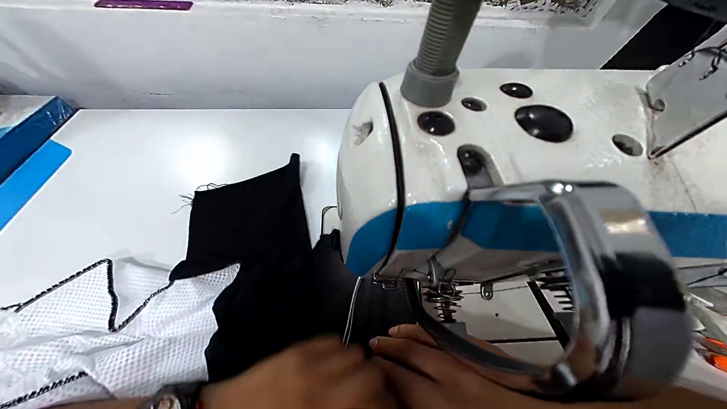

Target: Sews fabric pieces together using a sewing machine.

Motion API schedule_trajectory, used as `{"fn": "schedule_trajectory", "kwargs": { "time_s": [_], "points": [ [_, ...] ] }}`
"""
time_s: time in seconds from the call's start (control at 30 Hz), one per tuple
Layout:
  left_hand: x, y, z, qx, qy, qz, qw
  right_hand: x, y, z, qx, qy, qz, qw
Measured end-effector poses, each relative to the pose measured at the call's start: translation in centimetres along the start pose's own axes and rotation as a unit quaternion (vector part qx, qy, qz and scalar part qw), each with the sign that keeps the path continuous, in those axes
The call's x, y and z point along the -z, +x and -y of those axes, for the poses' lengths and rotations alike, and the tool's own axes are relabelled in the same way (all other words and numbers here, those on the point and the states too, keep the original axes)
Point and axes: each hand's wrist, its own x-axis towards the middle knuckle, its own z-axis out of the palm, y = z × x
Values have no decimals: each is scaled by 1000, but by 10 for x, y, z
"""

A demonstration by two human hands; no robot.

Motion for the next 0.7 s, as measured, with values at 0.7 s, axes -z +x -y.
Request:
{"fn": "schedule_trajectory", "kwargs": {
  "time_s": [0.7],
  "points": [
    [15, 1, 84, 15, 128, -57, 990, -3, -10, -39, -113, 47, -30, 992]
  ]
}}
